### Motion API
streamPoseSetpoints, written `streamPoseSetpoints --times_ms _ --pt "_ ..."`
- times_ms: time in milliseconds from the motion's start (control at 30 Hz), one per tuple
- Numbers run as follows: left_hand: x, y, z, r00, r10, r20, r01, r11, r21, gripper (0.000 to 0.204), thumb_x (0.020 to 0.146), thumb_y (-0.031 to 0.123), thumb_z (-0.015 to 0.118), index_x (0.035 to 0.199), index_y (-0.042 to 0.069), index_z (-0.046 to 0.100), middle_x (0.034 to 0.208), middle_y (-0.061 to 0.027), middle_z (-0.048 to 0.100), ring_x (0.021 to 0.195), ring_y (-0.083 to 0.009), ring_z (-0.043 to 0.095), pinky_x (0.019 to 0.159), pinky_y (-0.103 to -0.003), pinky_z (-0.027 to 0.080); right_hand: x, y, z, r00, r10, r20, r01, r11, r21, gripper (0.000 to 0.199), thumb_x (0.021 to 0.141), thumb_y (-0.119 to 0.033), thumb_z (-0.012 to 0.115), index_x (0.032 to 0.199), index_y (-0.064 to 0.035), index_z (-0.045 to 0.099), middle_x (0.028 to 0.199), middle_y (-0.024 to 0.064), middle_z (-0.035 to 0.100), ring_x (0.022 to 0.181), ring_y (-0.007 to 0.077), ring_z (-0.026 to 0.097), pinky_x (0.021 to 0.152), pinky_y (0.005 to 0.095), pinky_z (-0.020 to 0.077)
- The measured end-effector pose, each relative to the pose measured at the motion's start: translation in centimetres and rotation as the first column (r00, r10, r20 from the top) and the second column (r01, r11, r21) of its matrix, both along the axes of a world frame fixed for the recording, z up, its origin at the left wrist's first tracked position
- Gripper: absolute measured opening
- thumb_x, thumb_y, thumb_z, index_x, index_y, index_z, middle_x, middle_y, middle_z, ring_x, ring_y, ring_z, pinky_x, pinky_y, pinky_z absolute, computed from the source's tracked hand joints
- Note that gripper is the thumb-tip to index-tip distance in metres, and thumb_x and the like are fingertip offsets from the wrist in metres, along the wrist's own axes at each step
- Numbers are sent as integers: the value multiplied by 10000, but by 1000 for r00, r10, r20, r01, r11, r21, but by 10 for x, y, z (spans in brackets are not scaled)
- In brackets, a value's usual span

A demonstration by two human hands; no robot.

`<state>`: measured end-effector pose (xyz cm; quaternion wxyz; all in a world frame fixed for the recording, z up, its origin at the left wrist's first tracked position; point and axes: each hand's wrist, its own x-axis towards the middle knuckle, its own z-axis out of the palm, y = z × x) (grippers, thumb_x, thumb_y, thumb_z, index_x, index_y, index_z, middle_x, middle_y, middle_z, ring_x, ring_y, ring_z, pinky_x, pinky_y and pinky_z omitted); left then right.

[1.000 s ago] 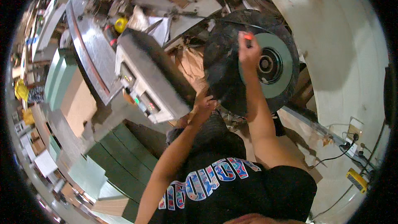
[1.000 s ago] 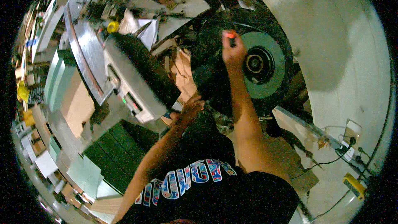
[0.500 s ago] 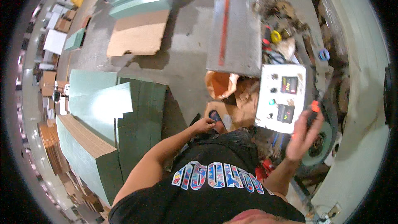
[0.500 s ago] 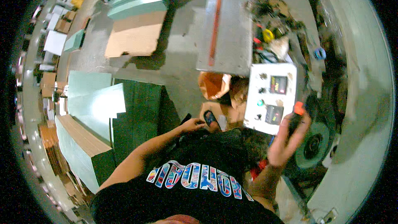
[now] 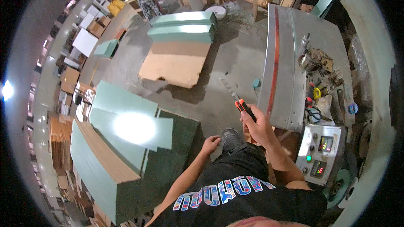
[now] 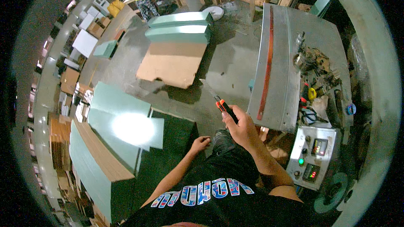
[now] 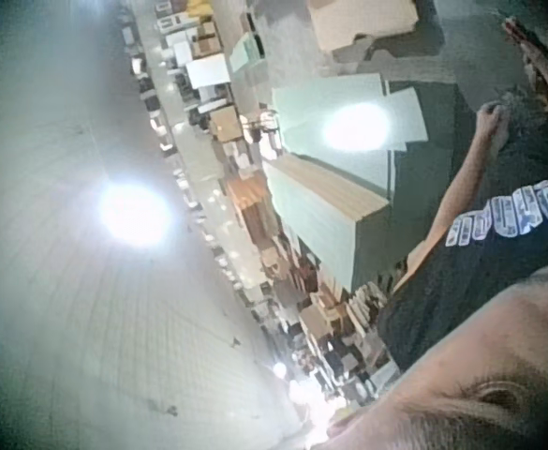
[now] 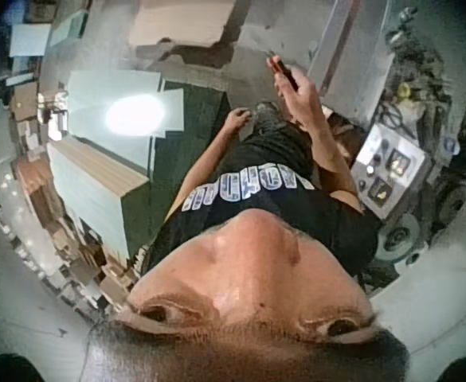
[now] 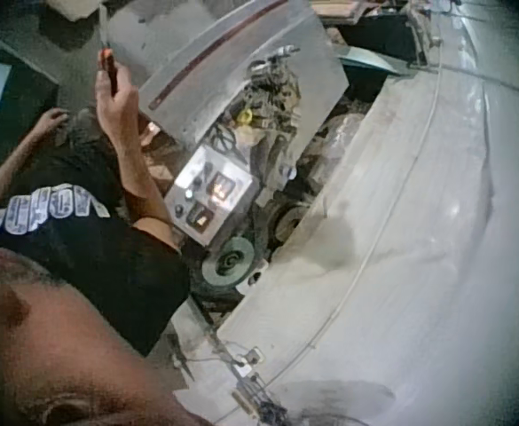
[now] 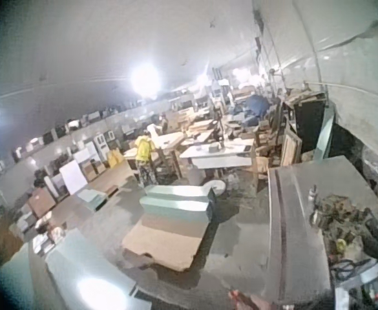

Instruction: The person cuts a coiled green cable into smaller segments using a utility knife on a workbench. They repeatedly measure, cut, and stack the pieces, then place the knife on the table.

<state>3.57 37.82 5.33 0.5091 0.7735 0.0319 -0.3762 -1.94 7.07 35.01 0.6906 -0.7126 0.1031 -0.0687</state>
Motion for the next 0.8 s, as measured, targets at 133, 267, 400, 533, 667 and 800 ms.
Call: streamPoseSetpoints --times_ms 133,267,400,533,667,800 --pt "104 -16 -7 981 -183 -65 181 983 -46 431 1044 326 713 1331 5 722 1124 -74 779 910 -146 683 816 -308 555 80 -4 -36 999 -31 9 28 977 210 380 1117 -372 605 1229 -11 652 861 26 675 712 91 633 635 276 527" --pt "236 -51 -35 946 -319 49 309 939 152 440 1031 319 698 1324 -8 712 1143 -134 788 1004 -232 736 893 -367 579 161 -17 -73 997 -77 4 69 915 398 339 1115 -369 611 1139 -35 658 829 11 657 686 76 615 605 254 502" --pt "383 -45 -55 614 -760 214 555 608 568 483 993 376 678 1287 -4 724 1206 -242 759 1166 -414 713 1024 -494 543 265 -31 -89 987 -157 33 128 895 427 363 1117 -402 595 1111 -46 668 806 2 649 642 71 596 566 246 475" --pt "492 -70 -21 873 -434 223 382 892 243 442 1048 405 667 1153 -12 770 1025 -104 785 920 -182 719 807 -344 556 330 -35 -71 957 -289 20 236 820 521 390 1116 -406 594 1229 -49 703 833 -7 644 675 64 605 587 238 487" --pt "527 -195 97 959 -172 223 232 931 -280 442 1107 420 624 1131 7 780 991 -56 770 873 -128 670 771 -287 519 361 -60 -85 943 -326 -71 317 806 500 364 1124 -366 591 1239 -36 695 826 -6 640 649 69 594 575 237 473" --pt "566 -313 201 941 -236 243 334 772 -541 432 1101 399 645 1170 -5 781 1004 -81 775 872 -142 679 795 -302 529 403 -77 -87 875 -474 -102 475 798 369 346 1123 -342 590 1221 -25 689 805 -9 615 644 70 579 568 244 459"
